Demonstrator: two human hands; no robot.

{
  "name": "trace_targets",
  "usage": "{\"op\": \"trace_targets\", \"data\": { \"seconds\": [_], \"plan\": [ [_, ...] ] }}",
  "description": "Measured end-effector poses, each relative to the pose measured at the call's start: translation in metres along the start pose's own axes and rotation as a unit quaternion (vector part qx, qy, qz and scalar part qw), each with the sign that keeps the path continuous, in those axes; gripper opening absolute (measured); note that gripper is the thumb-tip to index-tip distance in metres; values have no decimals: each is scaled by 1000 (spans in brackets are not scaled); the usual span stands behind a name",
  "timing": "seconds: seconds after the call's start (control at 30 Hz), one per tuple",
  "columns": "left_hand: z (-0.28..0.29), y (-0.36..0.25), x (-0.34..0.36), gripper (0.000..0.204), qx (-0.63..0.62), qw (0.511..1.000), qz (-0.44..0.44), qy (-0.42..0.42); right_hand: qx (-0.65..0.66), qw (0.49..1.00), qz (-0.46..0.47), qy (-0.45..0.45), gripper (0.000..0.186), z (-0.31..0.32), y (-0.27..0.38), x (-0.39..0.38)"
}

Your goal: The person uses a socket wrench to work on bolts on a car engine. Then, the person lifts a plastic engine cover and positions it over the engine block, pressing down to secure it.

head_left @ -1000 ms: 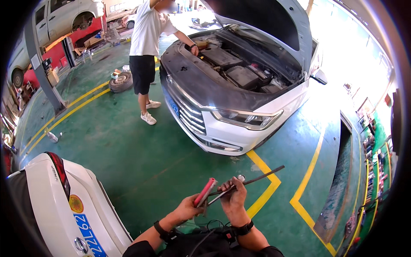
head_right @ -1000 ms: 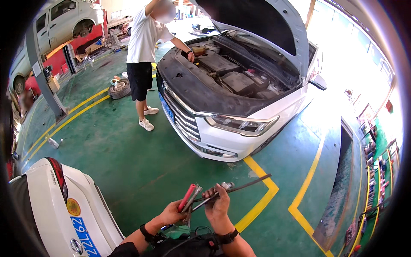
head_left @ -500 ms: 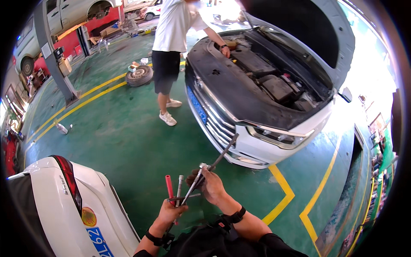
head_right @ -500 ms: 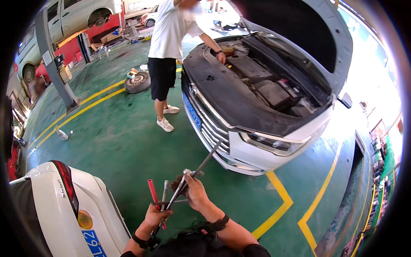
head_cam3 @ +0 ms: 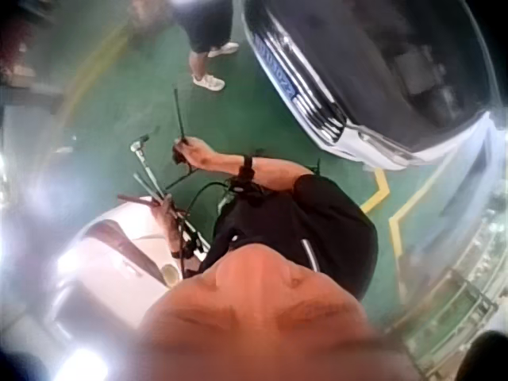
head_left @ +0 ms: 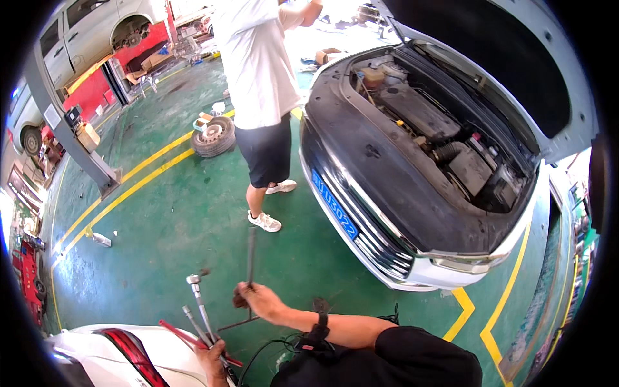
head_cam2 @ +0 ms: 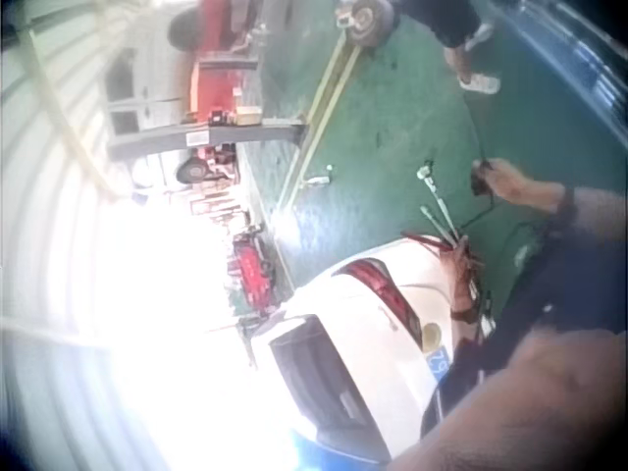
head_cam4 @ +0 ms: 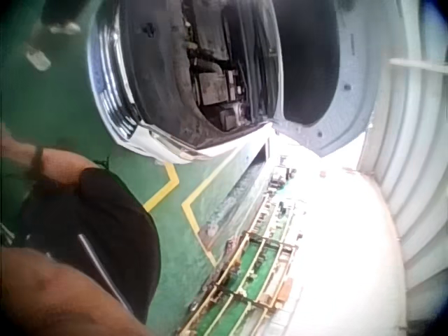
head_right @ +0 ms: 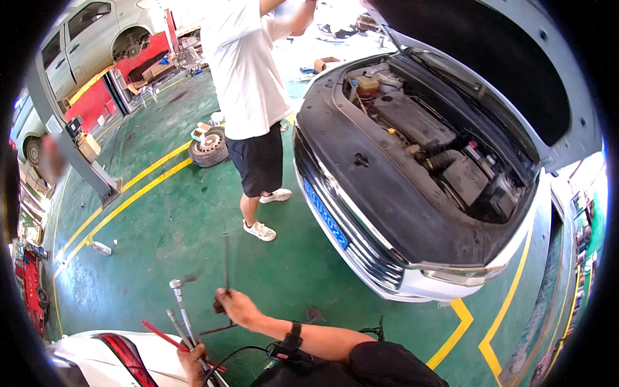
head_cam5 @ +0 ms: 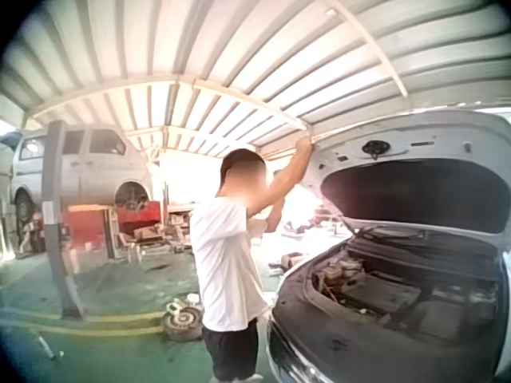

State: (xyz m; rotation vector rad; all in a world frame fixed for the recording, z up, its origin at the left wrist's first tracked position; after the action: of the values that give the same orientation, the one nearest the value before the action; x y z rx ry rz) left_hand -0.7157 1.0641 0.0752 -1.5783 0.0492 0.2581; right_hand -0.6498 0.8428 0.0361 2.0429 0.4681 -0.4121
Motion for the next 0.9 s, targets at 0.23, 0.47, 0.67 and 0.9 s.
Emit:
{"op": "trace_targets", "data": {
  "seconds": [0.23, 0.47, 0.67, 0.9],
  "plan": [
    [72, -52, 126, 17, 7, 991, -30, -128, -41, 991, -41, 122, 44, -121, 35, 141],
    [136, -80, 296, 21, 116, 988, -26, -97, -162, 986, 18, 35, 44, -202, 88, 292],
    [185, -97, 427, 22, 66, 995, -57, -50, -156, 987, 26, 32, 42, -269, 139, 395],
    [176, -139, 565, 13, 190, 980, -44, -40, -118, 991, 13, 56, 45, -312, 179, 537]
  ]
}}
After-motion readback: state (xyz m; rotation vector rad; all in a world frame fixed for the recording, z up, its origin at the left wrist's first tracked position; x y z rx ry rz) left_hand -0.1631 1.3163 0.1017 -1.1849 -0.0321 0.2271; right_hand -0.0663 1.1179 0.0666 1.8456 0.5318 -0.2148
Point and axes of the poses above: each hand's wrist, its own x-axis towards the middle knuckle, its own z-axis out of the back of the hand, y = z × x, the point moved 7 cm from there along x, towards the middle knuckle, and after that the axes turned 6 degrees about -z, right-handed, at the moved point
